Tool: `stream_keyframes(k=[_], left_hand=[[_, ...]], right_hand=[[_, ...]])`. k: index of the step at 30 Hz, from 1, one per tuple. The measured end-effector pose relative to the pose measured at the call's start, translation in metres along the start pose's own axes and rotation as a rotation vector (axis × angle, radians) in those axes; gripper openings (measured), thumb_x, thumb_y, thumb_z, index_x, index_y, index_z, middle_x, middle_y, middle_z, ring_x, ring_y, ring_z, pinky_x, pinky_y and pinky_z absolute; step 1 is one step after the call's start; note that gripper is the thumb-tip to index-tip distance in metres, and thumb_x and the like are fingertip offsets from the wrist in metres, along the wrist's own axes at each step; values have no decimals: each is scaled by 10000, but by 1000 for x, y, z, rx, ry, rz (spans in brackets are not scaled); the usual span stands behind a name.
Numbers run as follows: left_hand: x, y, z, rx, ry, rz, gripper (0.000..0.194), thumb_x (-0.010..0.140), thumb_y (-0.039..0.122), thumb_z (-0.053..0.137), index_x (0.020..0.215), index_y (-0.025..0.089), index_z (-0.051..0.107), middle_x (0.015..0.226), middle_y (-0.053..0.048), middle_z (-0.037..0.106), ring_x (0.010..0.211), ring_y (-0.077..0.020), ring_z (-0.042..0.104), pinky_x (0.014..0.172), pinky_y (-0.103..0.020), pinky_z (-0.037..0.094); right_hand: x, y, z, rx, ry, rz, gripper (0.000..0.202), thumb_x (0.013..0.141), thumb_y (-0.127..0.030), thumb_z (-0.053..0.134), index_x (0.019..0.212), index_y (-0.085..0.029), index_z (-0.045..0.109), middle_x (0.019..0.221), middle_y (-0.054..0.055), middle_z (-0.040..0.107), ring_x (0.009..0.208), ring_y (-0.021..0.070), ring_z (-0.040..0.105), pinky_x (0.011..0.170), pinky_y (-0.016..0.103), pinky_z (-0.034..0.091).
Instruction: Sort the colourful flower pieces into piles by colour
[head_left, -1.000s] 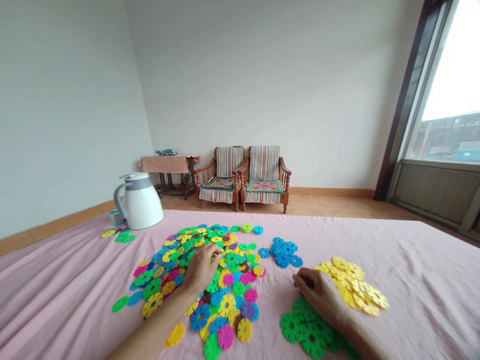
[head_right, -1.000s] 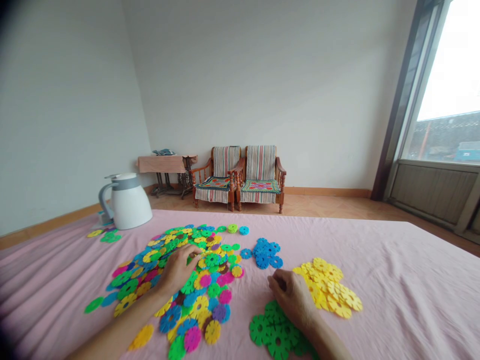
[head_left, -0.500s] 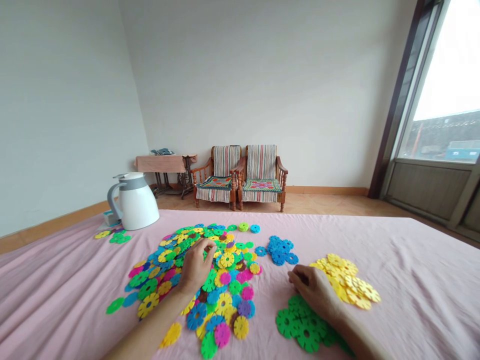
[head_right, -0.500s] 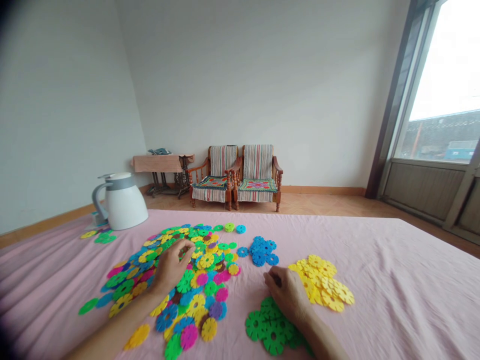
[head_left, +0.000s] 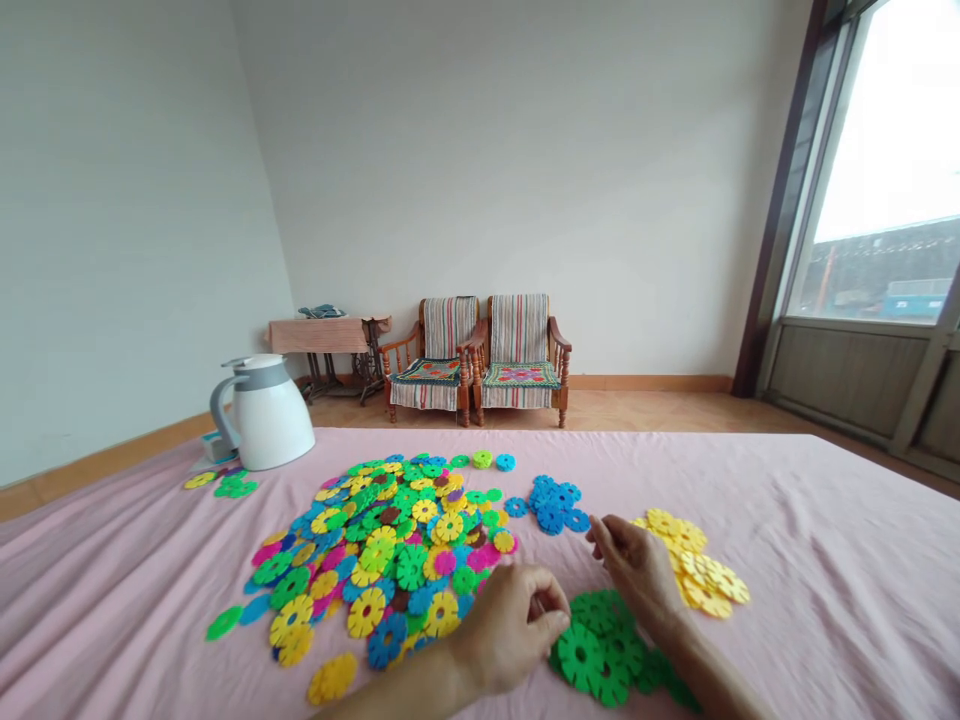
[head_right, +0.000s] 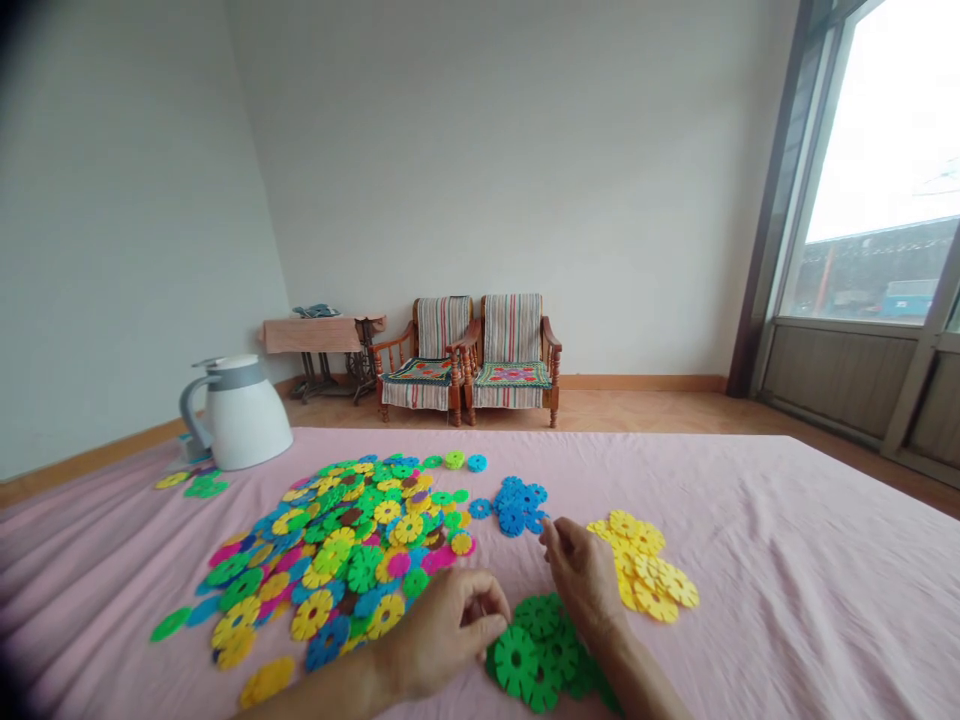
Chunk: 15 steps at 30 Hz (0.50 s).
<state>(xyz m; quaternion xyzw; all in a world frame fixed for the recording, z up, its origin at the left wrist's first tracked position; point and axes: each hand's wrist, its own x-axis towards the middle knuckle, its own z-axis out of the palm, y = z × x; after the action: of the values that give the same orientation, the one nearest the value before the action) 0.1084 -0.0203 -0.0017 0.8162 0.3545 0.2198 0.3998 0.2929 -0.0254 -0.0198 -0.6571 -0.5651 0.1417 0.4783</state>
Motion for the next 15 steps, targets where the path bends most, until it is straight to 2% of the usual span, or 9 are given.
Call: stream_keyframes(k=[2, 4, 6, 8, 11, 15], left_hand=[[6, 1, -8, 95, 34, 39, 166, 717, 146, 487, 751, 155, 649, 625, 2, 622, 561, -116, 561, 503, -180, 385], [13, -4, -27, 209, 115, 96, 172, 724, 130, 482, 734, 167, 649, 678, -1, 640, 612, -122, 566, 561, -192, 402], [20, -17, -51, 329, 242, 125, 167, 730, 118, 481, 713, 172, 638, 722, -10, 637, 686, -138, 574, 631, -213, 417], [23, -36, -74, 453, 381, 75, 128, 696, 107, 524, 739, 171, 626, 777, -27, 620, 767, -166, 576, 695, -244, 429], [22, -64, -99, 591, 423, 48, 181, 634, 146, 636, 811, 182, 634, 886, -49, 613, 910, -216, 557, 815, -300, 417], [15, -80, -108, 642, 336, 2, 293, 631, 216, 671, 921, 174, 659, 923, -72, 626, 934, -231, 564, 830, -303, 415]], right_hand=[[0, 1, 1, -13, -3, -5, 458, 830, -533, 337, 607, -188, 538, 578, 34, 617, 548, 149, 575, 523, 230, 393], [0, 3, 2, -40, -1, -13, 462, 836, -531, 327, 607, -187, 533, 566, 29, 607, 529, 141, 555, 515, 230, 378], [0, 6, 3, -71, 4, -23, 466, 842, -527, 319, 602, -187, 528, 551, 24, 596, 509, 134, 530, 502, 230, 357], [0, 8, 4, -93, 10, -32, 465, 846, -522, 316, 602, -187, 528, 541, 20, 591, 499, 130, 513, 494, 230, 340], [1, 9, 4, -99, 6, -39, 462, 847, -516, 320, 617, -185, 545, 550, 18, 598, 489, 126, 505, 490, 230, 328], [1, 8, 5, -101, -8, -42, 470, 848, -516, 321, 637, -181, 574, 546, 21, 603, 474, 125, 503, 485, 231, 324]])
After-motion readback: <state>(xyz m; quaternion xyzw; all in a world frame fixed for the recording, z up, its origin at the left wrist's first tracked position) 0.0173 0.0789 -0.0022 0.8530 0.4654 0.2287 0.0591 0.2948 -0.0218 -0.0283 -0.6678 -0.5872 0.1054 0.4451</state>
